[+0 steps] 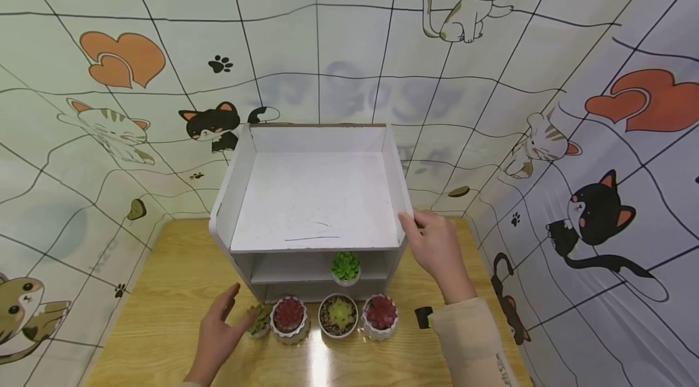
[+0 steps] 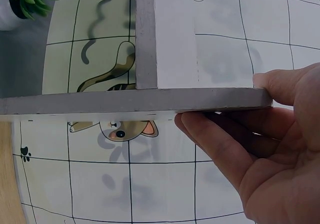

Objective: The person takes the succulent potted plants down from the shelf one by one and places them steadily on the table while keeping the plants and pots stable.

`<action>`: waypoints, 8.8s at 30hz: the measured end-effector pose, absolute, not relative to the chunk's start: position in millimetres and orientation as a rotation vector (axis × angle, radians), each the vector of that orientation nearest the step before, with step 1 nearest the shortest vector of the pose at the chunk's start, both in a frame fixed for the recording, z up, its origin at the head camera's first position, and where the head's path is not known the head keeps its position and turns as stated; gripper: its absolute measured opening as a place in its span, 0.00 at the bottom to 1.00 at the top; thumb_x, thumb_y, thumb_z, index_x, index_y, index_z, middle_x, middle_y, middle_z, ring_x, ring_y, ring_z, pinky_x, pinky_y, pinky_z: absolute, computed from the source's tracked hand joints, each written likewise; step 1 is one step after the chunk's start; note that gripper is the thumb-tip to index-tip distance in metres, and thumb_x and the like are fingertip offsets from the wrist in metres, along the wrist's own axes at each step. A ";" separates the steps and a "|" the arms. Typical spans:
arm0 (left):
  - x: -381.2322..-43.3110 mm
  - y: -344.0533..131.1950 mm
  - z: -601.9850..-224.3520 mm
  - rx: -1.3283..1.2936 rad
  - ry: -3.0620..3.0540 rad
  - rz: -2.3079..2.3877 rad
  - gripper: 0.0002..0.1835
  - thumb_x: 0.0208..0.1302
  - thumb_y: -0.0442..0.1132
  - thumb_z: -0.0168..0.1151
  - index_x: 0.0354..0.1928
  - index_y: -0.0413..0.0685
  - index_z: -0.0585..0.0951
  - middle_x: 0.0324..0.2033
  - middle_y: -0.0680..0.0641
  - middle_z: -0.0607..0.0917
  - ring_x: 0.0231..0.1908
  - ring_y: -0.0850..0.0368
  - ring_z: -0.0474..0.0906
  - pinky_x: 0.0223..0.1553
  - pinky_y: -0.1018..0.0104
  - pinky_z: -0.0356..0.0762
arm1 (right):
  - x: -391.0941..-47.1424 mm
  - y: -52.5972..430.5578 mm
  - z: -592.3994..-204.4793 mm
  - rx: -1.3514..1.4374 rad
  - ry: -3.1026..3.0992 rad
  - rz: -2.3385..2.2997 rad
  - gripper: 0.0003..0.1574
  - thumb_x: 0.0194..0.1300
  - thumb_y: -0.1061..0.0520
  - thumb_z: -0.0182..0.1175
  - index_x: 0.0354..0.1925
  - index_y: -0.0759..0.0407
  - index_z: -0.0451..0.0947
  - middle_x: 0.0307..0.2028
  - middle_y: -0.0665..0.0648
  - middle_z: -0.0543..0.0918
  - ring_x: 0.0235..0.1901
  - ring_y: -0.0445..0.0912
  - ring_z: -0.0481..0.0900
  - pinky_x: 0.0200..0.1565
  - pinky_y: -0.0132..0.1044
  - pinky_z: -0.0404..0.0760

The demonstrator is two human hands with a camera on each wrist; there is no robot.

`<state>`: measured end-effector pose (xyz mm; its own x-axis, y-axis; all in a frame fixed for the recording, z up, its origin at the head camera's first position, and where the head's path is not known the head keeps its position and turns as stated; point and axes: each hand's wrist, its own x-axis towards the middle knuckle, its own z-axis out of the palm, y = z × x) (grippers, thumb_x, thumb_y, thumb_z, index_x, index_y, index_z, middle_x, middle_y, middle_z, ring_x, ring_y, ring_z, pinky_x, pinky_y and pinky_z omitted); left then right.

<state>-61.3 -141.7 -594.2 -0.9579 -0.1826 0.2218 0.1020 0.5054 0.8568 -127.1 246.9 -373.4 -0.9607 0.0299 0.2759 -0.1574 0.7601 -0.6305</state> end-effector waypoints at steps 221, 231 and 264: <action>-136.4 -154.1 -346.6 -0.135 -2.912 -1.138 0.22 0.77 0.33 0.56 0.66 0.25 0.74 0.48 0.29 0.87 0.17 0.56 0.63 0.21 0.63 0.65 | -105.8 159.4 -545.0 0.082 -2.583 1.219 0.43 0.55 0.56 0.79 0.62 0.75 0.74 0.49 0.70 0.82 0.46 0.62 0.82 0.48 0.58 0.84; -136.7 -154.1 -346.3 -0.129 -2.910 -1.133 0.22 0.77 0.34 0.57 0.65 0.26 0.75 0.44 0.31 0.88 0.17 0.57 0.61 0.20 0.63 0.64 | -108.1 157.3 -547.7 0.035 -2.613 1.183 0.44 0.56 0.50 0.79 0.62 0.73 0.75 0.50 0.68 0.82 0.47 0.61 0.81 0.48 0.57 0.83; -136.3 -154.0 -346.1 -0.118 -2.903 -1.179 0.20 0.77 0.34 0.57 0.64 0.27 0.77 0.49 0.30 0.86 0.21 0.54 0.60 0.25 0.60 0.64 | -104.7 158.5 -547.8 0.016 -2.583 1.184 0.39 0.57 0.56 0.78 0.60 0.73 0.76 0.53 0.71 0.82 0.50 0.63 0.83 0.52 0.58 0.83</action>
<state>-136.3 -154.0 -346.1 -0.9972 0.0670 0.0340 0.0718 0.7144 0.6960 -104.7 158.5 -547.8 -0.9554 0.1131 0.2729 -0.1329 0.6605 -0.7389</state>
